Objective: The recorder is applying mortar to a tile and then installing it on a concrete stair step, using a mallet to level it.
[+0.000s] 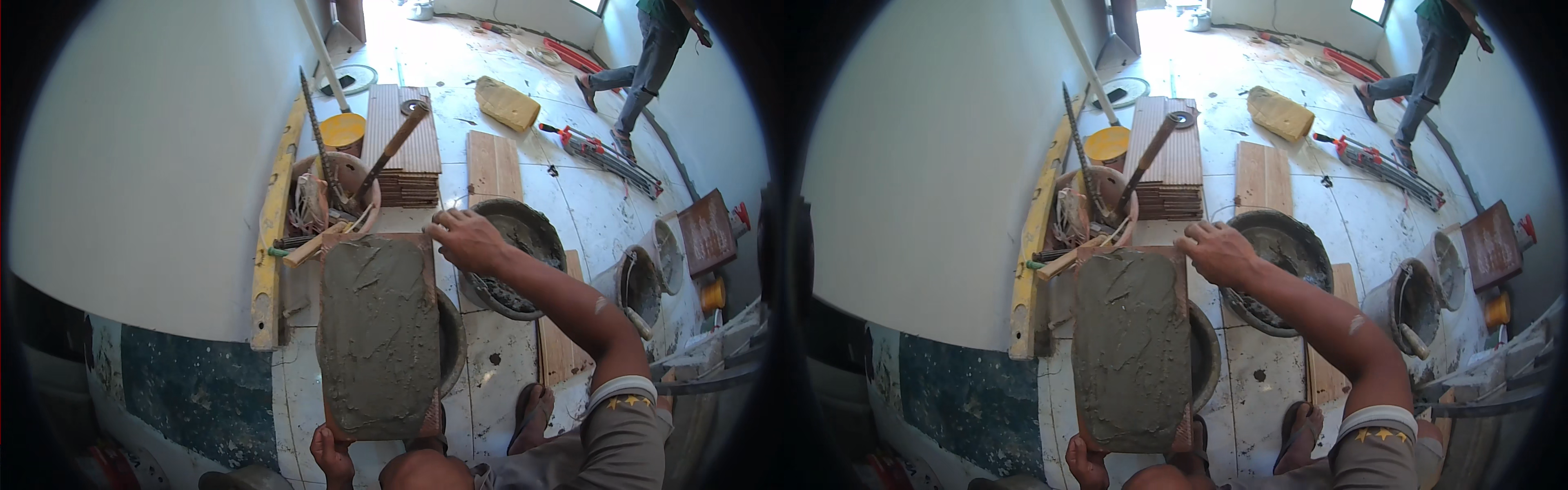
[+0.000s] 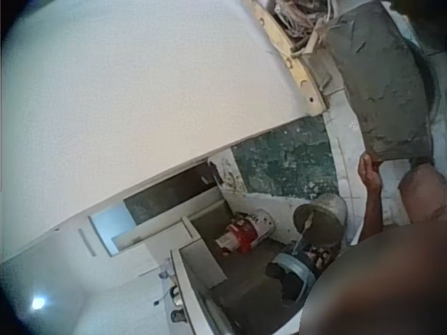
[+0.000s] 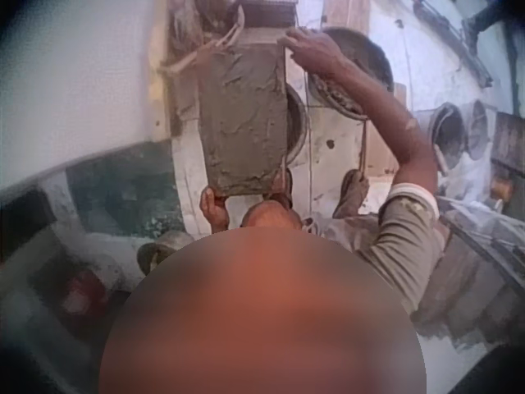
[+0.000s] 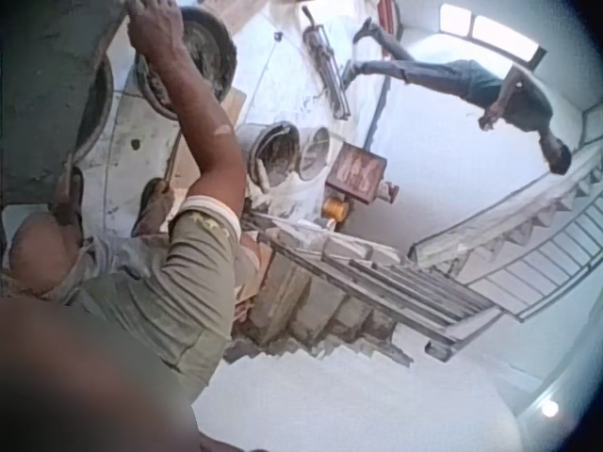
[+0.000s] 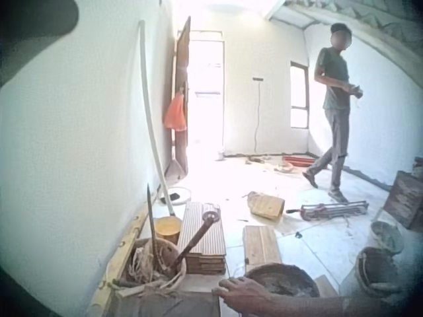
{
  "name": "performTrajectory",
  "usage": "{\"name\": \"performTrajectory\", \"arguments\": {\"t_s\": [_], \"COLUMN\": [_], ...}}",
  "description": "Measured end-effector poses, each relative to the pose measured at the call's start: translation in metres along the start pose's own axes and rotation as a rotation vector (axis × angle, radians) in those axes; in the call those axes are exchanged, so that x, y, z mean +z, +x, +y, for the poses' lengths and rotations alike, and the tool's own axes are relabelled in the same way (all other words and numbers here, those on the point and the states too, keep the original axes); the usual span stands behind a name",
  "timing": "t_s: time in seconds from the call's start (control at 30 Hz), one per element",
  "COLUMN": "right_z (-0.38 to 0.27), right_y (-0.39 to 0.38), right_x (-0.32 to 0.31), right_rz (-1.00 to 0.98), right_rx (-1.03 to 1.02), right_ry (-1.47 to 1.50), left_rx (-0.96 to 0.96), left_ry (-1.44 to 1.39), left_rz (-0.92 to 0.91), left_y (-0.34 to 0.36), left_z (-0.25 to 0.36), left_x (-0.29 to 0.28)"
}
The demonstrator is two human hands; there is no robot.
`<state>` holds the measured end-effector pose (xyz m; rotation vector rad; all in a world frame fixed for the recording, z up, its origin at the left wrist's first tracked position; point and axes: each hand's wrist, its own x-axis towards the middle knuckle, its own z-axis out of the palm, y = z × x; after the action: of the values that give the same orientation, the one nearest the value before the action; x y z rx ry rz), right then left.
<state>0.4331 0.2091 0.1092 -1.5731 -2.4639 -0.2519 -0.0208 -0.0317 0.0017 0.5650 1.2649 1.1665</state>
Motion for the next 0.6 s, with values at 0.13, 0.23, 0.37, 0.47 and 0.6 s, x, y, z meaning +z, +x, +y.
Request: {"name": "performTrajectory", "arguments": {"t_s": [0.13, 0.23, 0.37, 0.47, 0.6], "right_z": [0.016, 0.027, 0.018, 0.012, 0.020], "right_y": [-0.031, -0.070, -0.120, -0.149, -0.175], "right_x": [-0.062, -0.101, -0.107, -0.094, -0.087], "right_rz": [-0.227, -0.690, -1.112, -1.049, -0.976], "right_rx": [0.357, 0.681, 0.716, 0.705, 0.668], "right_ry": [0.010, -0.016, 0.007, -0.011, -0.008], "left_rx": [0.040, 0.045, 0.022, 0.043, 0.038], "left_ry": [-0.009, -0.021, -0.007, -0.122, -0.183], "left_rz": [-0.021, 0.023, 0.010, -0.063, -0.125], "left_y": [0.006, 0.018, 0.049, 0.064, 0.061], "left_z": [-0.005, -0.005, -0.003, -0.005, 0.006], "left_x": [-0.019, -0.019, -0.019, -0.022, -0.006]}}
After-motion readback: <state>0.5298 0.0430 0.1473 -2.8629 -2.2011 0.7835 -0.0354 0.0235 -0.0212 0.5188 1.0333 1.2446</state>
